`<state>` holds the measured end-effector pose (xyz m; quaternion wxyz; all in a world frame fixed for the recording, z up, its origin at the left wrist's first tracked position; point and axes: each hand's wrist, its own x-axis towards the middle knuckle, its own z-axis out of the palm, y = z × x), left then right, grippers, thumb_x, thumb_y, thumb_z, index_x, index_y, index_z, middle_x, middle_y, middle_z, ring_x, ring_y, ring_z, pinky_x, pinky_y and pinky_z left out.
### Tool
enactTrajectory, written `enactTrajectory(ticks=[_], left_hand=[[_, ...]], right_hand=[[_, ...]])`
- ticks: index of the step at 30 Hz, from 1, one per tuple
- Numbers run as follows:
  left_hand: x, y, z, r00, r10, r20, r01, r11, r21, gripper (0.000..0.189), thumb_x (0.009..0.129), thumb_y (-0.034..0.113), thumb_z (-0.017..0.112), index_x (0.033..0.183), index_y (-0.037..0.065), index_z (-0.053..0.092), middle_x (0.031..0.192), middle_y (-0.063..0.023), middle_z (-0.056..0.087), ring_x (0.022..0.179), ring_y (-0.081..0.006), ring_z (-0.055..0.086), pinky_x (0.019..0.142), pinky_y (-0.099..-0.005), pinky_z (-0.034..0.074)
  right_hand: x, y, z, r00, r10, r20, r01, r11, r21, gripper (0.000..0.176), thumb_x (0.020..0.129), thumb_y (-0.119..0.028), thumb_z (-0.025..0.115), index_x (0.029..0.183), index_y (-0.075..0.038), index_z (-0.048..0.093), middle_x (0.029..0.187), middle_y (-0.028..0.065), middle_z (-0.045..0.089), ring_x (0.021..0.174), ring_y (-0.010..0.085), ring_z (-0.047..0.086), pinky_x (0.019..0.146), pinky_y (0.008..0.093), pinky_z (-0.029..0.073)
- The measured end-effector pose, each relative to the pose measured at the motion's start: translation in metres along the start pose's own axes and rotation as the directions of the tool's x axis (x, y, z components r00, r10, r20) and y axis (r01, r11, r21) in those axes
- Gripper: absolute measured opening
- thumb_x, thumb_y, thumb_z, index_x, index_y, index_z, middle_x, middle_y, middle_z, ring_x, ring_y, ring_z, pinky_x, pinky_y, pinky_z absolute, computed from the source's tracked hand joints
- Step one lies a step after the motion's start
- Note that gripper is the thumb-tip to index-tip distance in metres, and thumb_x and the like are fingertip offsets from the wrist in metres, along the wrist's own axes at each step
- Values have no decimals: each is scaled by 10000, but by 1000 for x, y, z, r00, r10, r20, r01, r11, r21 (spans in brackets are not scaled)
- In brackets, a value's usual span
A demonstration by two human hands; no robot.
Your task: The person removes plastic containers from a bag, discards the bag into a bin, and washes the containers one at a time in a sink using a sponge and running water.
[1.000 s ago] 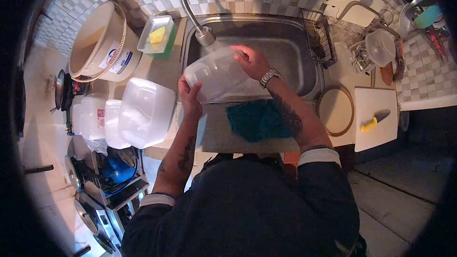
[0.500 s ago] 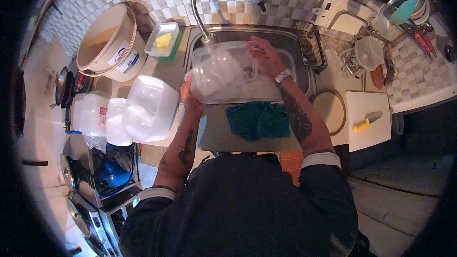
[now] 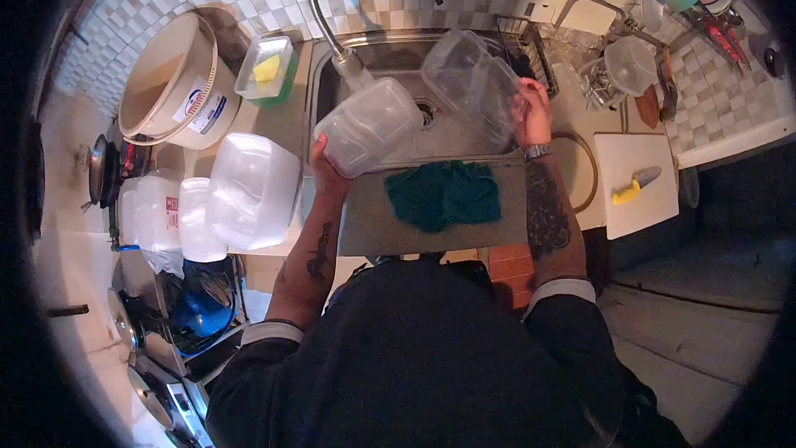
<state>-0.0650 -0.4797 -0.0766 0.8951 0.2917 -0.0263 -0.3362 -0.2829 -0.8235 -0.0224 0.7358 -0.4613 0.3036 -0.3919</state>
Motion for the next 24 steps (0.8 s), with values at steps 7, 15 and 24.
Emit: enactTrajectory(ticks=[7,15,24], left_hand=[[-5,5,17,995,94,-26,-85,967,239,467,861,325,618,1193,12,518,1152,-132,593,1052,-254,601,908,-410,485],[-2,2,39,952,289,99,-305,894,329,415,873,217,630,1207,24,478,1139,-112,577,1050,-207,551,944,-365,429],[-2,18,36,883,420,208,-469,804,365,391,860,156,671,1167,17,472,1125,-101,571,1042,-187,540,951,-342,410]], right_hand=[[9,-10,40,953,60,297,-10,986,-168,140,881,-235,675,971,-146,616,948,-19,652,731,86,554,618,232,423],[15,-25,143,701,209,682,489,556,-672,366,823,-351,770,1025,-54,703,913,55,722,880,130,659,804,316,520],[6,-49,178,595,179,783,696,373,-614,285,787,-310,762,945,-74,739,843,76,731,790,185,690,772,315,529]])
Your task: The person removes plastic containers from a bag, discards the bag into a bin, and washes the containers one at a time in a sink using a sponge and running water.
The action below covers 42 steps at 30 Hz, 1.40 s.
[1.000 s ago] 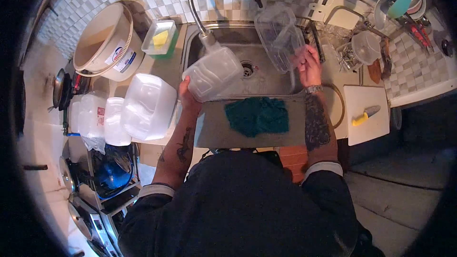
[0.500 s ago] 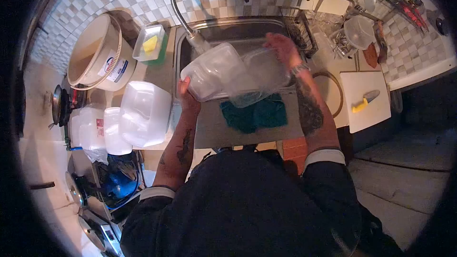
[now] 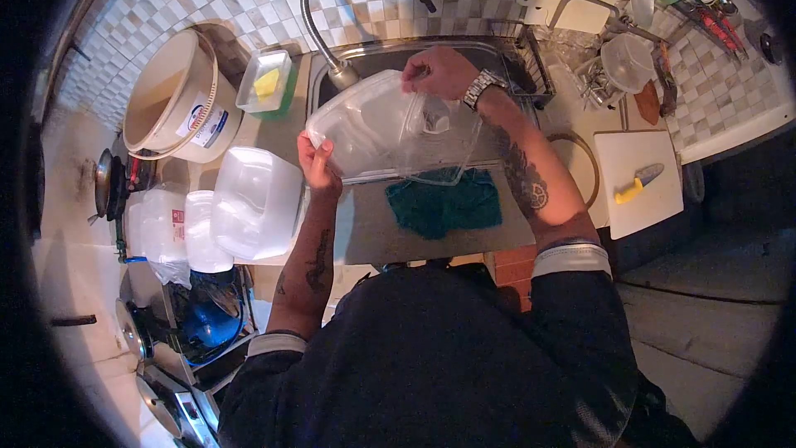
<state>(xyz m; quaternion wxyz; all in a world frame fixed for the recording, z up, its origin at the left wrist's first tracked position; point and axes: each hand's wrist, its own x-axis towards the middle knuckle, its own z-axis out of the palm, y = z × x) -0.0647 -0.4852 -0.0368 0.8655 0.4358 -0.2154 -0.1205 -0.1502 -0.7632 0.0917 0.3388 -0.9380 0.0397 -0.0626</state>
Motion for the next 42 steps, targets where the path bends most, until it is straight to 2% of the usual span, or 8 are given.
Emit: enactTrajectory(ticks=[11,17,22,26,33,35,38,42], left_hand=[[2,1,2,1000,4,-21,-3,999,40,343,870,135,665,1142,16,494,1085,-86,574,1008,-169,539,921,-330,418],[-3,-2,12,990,-133,-53,133,991,-5,293,916,196,624,1122,27,501,1063,-82,584,983,-166,548,900,-323,428],[-14,-19,23,982,-188,25,189,972,-140,310,961,272,550,1144,31,479,1120,-100,555,1029,-182,529,921,-343,419],[-19,-8,32,985,-163,48,154,976,154,371,944,298,583,1160,22,460,1144,-103,541,1040,-188,528,929,-345,413],[-15,-11,21,917,-384,-109,382,923,-43,476,872,296,685,1196,12,484,1098,-108,584,994,-200,571,883,-361,467],[-2,-21,5,881,-472,-35,465,876,-128,496,858,309,699,1205,16,501,1085,-108,598,990,-203,586,872,-363,483],[37,-63,-33,778,-622,86,627,763,-155,597,869,332,689,1320,8,469,1265,-149,572,1080,-264,617,941,-380,487],[85,-67,-11,832,-555,18,487,744,458,613,757,311,817,1229,37,538,1184,-121,617,1082,-244,605,928,-375,485]], right_hand=[[-3,10,-2,987,-133,-95,127,989,-72,243,820,-292,733,912,-68,739,819,69,730,746,176,682,720,319,535],[-6,29,7,960,256,-114,-128,762,635,219,878,-222,734,1020,-62,687,905,5,694,766,95,610,711,284,520],[2,60,59,869,371,-328,-13,679,734,245,867,-231,753,1024,-61,672,923,7,679,813,87,601,763,257,499],[9,70,80,874,275,-401,54,765,642,277,873,-279,745,1035,-68,669,934,0,660,846,95,594,793,260,489],[-19,58,79,986,169,-7,-120,728,675,490,862,-417,724,1181,-62,615,1117,68,651,1007,154,598,867,350,480],[-29,48,81,929,297,222,-368,665,650,567,852,-442,729,1247,-62,583,1172,77,637,1040,173,596,891,364,475],[-19,78,109,929,360,85,-326,688,648,623,841,-406,760,1312,-62,540,1219,83,619,1070,194,588,937,374,469],[-15,82,126,889,457,-9,-268,536,800,719,781,-222,826,1376,-56,457,1274,105,587,1159,219,559,1010,377,446]])
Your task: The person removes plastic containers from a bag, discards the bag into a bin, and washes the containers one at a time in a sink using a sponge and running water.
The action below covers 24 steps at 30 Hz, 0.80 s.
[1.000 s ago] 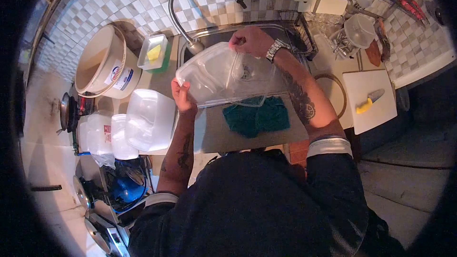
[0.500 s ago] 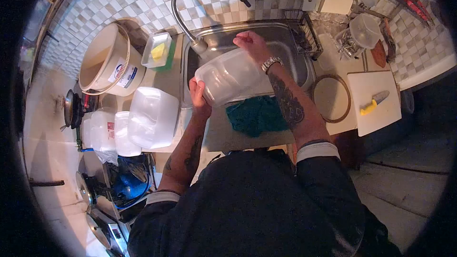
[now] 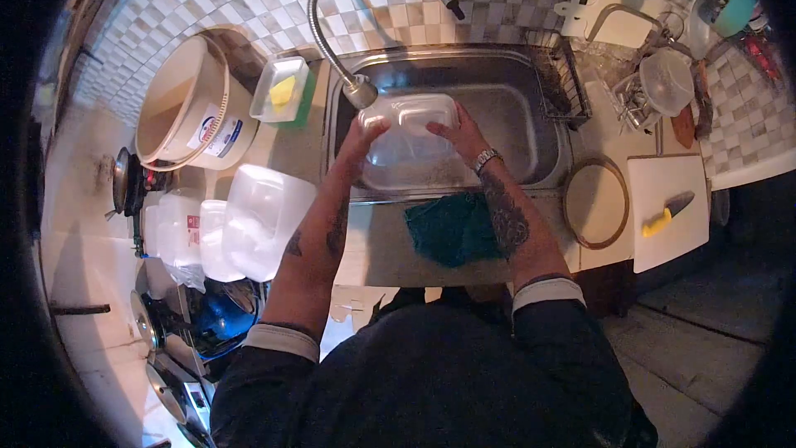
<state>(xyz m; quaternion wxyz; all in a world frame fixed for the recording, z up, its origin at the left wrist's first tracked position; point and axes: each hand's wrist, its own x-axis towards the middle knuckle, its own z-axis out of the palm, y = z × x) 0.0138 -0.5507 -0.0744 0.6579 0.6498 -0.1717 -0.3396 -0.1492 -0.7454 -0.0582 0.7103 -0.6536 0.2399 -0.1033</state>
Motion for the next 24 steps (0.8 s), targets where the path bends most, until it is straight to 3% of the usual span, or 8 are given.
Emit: enactTrajectory(ticks=[3,6,9,12,14,15,19,24], left_hand=[[27,-4,-4,989,41,144,-64,985,162,841,616,186,923,1313,34,478,1219,-135,607,1124,-277,591,986,-392,467],[33,-8,-7,874,231,428,-450,718,531,943,595,186,928,1358,24,398,1240,-168,587,1150,-295,579,992,-395,467],[-10,-30,-13,897,437,67,-337,578,743,902,568,167,932,1301,12,430,1247,-175,575,1128,-300,588,970,-406,477],[-60,-35,-16,955,194,-222,-75,887,455,863,581,179,931,1255,13,419,1260,-171,540,1129,-283,568,973,-410,466],[-85,-23,-6,939,151,-309,-75,967,244,860,596,171,927,1250,14,390,1260,-166,518,1130,-274,554,976,-410,460],[-93,-18,-4,929,126,-349,-85,988,130,860,604,167,924,1248,14,375,1261,-164,506,1130,-269,547,978,-410,458],[-94,-37,-14,841,348,-415,-227,922,314,841,654,101,892,1285,41,338,1252,-159,506,1108,-261,553,961,-401,467],[-88,-22,-5,879,293,-377,-288,955,69,838,690,77,863,1347,30,346,1261,-153,512,1096,-247,559,948,-377,464]], right_hand=[[-5,25,-10,999,16,-44,-18,999,-47,837,738,-102,839,1430,-51,370,1335,116,548,1240,234,519,1049,379,429],[-3,44,-25,999,50,2,-49,973,-225,920,721,-53,827,1471,-46,294,1395,120,506,1298,241,481,1071,385,416],[14,57,-30,989,-1,145,32,977,-210,970,707,-53,823,1492,-42,253,1422,131,487,1315,251,470,1084,392,404],[31,24,-9,949,-14,316,122,937,-327,1025,682,-110,841,1502,-43,230,1413,158,494,1310,275,480,1092,386,392],[57,32,4,919,-104,381,298,816,-496,1053,664,-160,854,1502,-47,227,1393,180,509,1294,293,497,1090,379,389],[67,31,9,906,-84,415,294,830,-474,1057,664,-165,858,1504,-50,228,1393,165,499,1291,281,487,1084,381,393],[87,-2,18,849,21,528,289,818,-497,1082,652,-191,884,1504,-53,231,1407,136,470,1289,254,462,1068,396,406],[79,-24,1,838,-24,544,268,888,-373,1019,657,-204,899,1465,-34,302,1407,134,468,1250,233,494,1035,378,433]])
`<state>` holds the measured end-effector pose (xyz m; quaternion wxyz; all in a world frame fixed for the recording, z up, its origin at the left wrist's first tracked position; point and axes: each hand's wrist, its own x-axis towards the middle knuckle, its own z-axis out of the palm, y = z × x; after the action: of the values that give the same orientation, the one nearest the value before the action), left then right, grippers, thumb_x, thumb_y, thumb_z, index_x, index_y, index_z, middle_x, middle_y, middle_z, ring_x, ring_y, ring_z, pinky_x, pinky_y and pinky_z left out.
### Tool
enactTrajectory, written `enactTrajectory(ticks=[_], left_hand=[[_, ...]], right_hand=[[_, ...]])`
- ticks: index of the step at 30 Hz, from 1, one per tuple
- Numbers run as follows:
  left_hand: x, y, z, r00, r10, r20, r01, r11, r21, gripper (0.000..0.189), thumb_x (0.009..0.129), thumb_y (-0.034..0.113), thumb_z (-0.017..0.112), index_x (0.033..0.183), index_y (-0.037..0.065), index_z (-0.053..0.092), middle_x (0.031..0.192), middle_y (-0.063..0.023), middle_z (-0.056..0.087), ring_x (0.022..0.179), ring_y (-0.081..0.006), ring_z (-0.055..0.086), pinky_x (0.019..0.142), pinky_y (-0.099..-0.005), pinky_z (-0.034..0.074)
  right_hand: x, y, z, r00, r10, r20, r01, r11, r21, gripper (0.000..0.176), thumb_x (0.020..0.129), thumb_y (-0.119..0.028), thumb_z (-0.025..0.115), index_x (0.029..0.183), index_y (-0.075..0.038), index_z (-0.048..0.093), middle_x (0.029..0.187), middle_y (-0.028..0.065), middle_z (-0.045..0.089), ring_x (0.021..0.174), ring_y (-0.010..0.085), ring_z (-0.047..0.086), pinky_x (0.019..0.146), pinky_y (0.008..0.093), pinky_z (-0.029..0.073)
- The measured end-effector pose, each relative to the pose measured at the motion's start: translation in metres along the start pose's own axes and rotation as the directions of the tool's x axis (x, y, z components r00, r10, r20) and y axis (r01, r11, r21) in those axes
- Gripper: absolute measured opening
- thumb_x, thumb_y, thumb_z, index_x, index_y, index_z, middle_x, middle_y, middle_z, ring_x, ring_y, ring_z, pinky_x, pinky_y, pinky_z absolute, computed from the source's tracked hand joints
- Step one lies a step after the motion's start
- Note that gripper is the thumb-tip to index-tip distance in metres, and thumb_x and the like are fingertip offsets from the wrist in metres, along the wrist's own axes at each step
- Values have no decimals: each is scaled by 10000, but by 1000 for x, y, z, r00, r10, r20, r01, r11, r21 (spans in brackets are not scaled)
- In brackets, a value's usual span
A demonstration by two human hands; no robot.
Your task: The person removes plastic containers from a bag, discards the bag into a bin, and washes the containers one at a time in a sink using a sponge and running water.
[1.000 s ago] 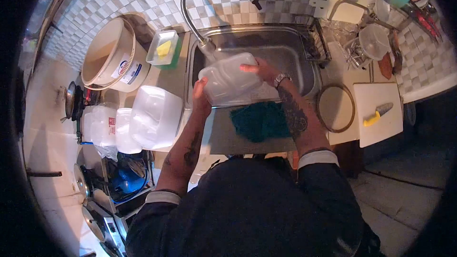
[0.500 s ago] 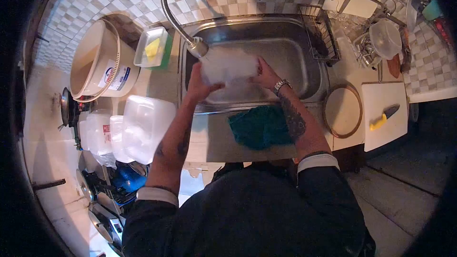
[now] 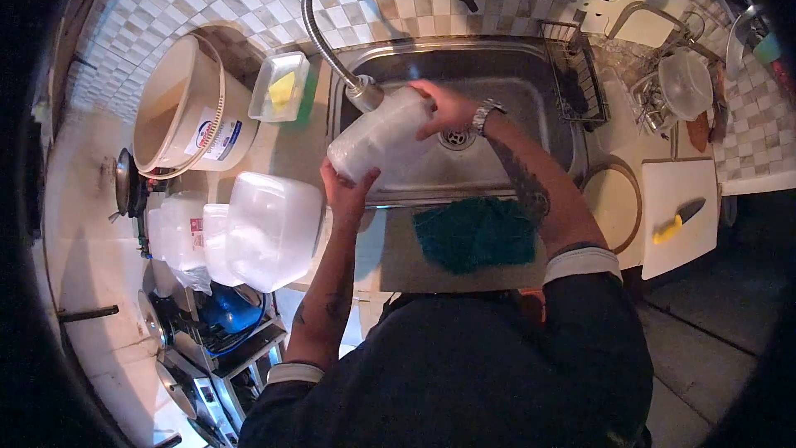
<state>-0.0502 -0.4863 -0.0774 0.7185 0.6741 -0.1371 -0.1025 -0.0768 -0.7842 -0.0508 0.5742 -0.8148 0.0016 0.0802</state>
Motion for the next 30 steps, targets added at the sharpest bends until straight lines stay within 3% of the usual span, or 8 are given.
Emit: enactTrajectory(ticks=[2,3,7,12,15,20,24,30], left_hand=[[16,-3,14,1000,-22,10,22,1000,8,782,723,83,835,1350,22,371,1229,-147,535,1086,-239,562,935,-365,467],[31,-15,18,999,-33,28,32,999,27,736,749,93,815,1345,21,389,1206,-142,548,1080,-235,563,926,-360,469],[101,-63,40,962,-254,101,260,964,-56,472,888,194,681,1286,35,482,1146,-115,582,1033,-200,574,864,-355,486],[140,-41,57,660,-538,524,491,837,240,585,897,550,584,1271,102,544,1041,-55,656,867,-192,649,744,-328,537],[135,-37,64,571,-565,596,615,775,145,362,987,393,523,1226,123,561,973,-43,654,847,-157,643,719,-301,535],[110,-30,54,641,-314,700,542,832,-123,441,950,471,531,1259,157,551,1092,-41,657,889,-204,666,657,-350,562],[77,-23,39,814,-396,424,562,722,-404,473,950,416,474,1245,56,558,1156,-86,638,1044,-238,623,888,-395,519],[66,2,28,802,-527,282,584,590,-557,461,949,372,451,1286,68,534,1229,-105,610,1114,-287,595,930,-456,484]], right_hand=[[-11,1,-11,998,30,-60,-19,985,170,979,659,-210,908,1445,-40,350,1396,127,477,1230,221,506,1015,359,446],[-18,0,-17,996,76,-48,-69,988,136,914,698,-447,871,1399,-47,442,1231,130,607,1168,237,587,1009,391,474],[-39,4,-21,818,527,-230,-462,840,283,800,791,-597,730,1337,-51,522,1182,99,631,1099,221,616,964,379,499],[-63,69,-18,849,495,-185,-75,459,886,636,893,-577,622,1263,-62,574,1122,99,648,956,187,640,861,350,536],[-80,37,-4,851,335,-406,107,645,756,546,941,-488,604,1258,-45,565,1102,97,648,925,182,644,847,345,544],[-69,33,-11,872,267,-411,13,825,564,461,960,-385,615,1271,-49,558,1080,67,646,908,173,639,832,335,545],[-54,11,-12,888,325,-326,-37,756,653,421,961,-378,616,1240,-65,586,1045,50,652,885,141,628,810,303,531],[-28,14,-35,925,221,-309,-65,893,446,375,966,-385,600,1141,-60,668,1064,15,657,885,111,609,810,271,500]])
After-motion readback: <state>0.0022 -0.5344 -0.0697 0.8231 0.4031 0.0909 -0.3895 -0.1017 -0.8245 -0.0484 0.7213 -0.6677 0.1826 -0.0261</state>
